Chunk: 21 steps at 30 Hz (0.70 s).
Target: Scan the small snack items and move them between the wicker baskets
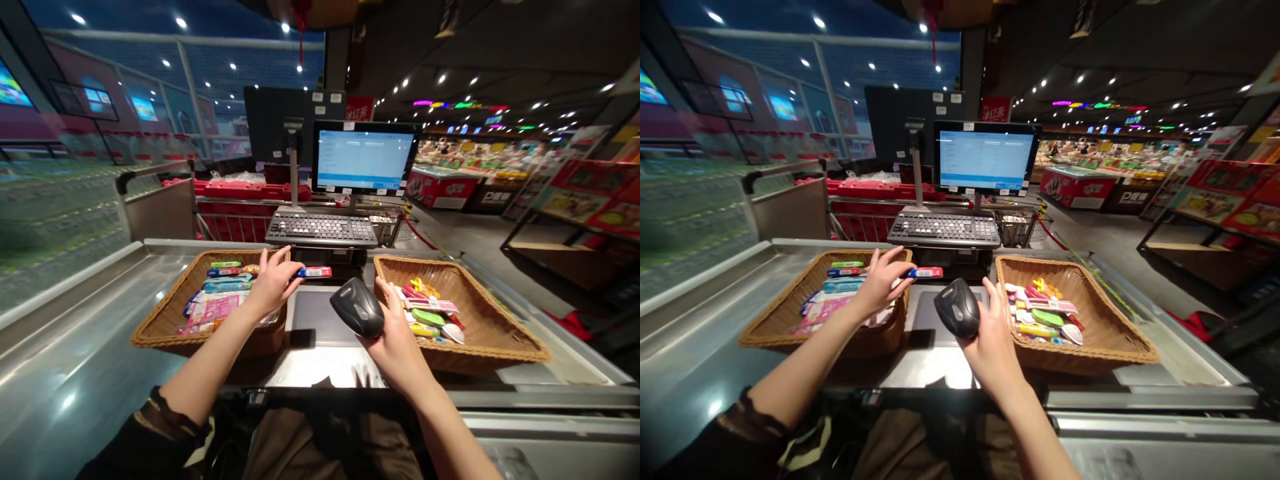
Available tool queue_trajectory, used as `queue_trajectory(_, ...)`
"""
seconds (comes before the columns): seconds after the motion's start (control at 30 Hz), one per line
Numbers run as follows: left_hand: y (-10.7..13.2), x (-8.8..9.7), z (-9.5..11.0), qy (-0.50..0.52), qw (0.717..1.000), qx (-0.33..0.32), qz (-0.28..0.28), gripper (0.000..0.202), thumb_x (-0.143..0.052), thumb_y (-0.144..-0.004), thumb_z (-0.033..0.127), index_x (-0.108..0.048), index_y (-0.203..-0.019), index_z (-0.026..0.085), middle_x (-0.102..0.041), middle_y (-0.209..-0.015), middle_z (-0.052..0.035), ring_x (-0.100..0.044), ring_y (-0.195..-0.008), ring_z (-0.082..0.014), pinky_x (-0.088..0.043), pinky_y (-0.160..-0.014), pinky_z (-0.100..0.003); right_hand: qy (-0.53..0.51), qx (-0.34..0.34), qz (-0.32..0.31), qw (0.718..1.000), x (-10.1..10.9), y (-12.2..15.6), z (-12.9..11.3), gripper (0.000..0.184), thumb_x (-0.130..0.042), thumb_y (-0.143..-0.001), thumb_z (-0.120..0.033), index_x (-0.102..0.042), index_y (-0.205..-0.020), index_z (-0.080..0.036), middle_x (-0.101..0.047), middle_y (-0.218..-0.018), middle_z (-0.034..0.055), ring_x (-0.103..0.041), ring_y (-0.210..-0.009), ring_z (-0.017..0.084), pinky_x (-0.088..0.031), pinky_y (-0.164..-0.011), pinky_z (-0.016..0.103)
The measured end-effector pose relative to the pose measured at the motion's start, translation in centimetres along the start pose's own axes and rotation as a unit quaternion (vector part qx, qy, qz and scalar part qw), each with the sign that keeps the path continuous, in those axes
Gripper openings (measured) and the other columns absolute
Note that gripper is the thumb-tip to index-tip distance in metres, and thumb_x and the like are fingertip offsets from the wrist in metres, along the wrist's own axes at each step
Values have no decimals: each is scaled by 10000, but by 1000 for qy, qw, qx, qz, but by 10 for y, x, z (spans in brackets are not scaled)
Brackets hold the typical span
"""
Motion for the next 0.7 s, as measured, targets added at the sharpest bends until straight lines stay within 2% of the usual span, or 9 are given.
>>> queue_trajectory(0.13, -2, -28, 31, 28, 999, 33, 22, 250, -539, -957, 254, -659, -1175, 235, -728, -1198, -86, -375, -1440, -335, -131, -1166, -728, 16, -19, 27, 999, 7, 20, 7, 365, -549, -827, -173, -623, -1184, -156, -342, -1563, 192, -263, -1510, 354, -275, -1208, 610)
queue_trajectory(0.27, 2, -44, 48, 30, 998, 44, 21, 252, -554, -956, 238, -659, -1186, 235, -725, -1214, -79, -345, -1455, -348, -77, -1159, -757, 37, -32, 45, 998, 11, 34, 6, 418, -539, -838, -155, -604, -1250, -160, -327, -1576, 192, -214, -1526, 372, -268, -1196, 646)
queue_trajectory(0.5, 3, -48, 53, 30, 998, 45, 14, 260, -553, -965, 263, -661, -1200, 239, -723, -1233, -67, -325, -1465, -354, -45, -1154, -771, 68, -25, 33, 997, 3, 38, 4, 441, -548, -830, -145, -609, -1266, -148, -298, -1592, 206, -169, -1530, 413, -271, -1162, 707)
queue_trajectory(0.7, 5, -49, 50, 29, 998, 45, 12, 264, -563, -956, 262, -666, -1199, 244, -725, -1228, -71, -327, -1467, -358, -46, -1150, -776, 75, -24, 37, 996, 3, 38, 2, 413, -538, -827, -139, -623, -1231, -133, -298, -1588, 214, -187, -1526, 410, -281, -1171, 686)
Point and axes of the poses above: each hand's wrist, its own y-axis away from the middle knuckle, its own x-axis out of the back of the hand, z = x × y, the point moved 7 cm from there along -y, towards the middle knuckle
